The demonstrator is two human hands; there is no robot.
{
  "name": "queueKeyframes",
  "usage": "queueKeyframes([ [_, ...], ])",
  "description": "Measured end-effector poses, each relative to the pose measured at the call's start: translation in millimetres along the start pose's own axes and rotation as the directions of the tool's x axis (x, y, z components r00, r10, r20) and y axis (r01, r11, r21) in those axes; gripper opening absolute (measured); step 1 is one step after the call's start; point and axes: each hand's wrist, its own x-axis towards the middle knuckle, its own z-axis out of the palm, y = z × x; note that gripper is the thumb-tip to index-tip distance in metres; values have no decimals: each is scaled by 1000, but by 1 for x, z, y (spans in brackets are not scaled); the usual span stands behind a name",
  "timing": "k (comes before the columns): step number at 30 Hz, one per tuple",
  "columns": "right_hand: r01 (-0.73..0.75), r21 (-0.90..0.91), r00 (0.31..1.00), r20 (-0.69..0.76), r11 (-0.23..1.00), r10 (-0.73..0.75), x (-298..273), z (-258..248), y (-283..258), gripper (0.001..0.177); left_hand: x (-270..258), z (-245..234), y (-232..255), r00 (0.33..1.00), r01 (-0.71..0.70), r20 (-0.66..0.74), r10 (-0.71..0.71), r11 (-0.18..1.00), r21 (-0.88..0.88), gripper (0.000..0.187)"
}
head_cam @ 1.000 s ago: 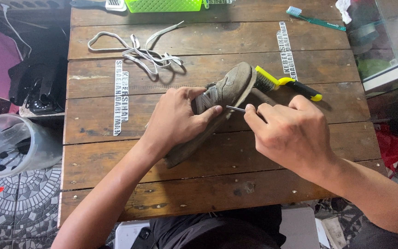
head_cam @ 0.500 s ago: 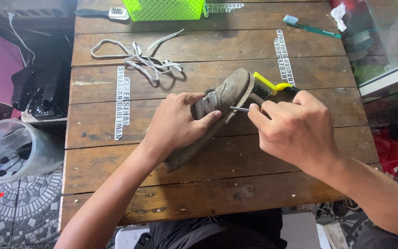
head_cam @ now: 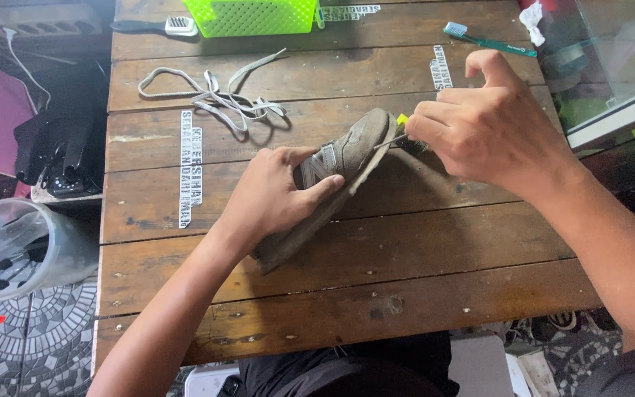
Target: Using a small pick tool to meticulously remove dirt and debris from the mesh and crevices of a sneaker.
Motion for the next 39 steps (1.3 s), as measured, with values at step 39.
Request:
queueKeyframes([
  [39, 244, 609, 965, -231, 755, -125, 30, 7, -30, 31, 5, -28, -4, 890, -111, 453, 59, 990, 88, 68],
])
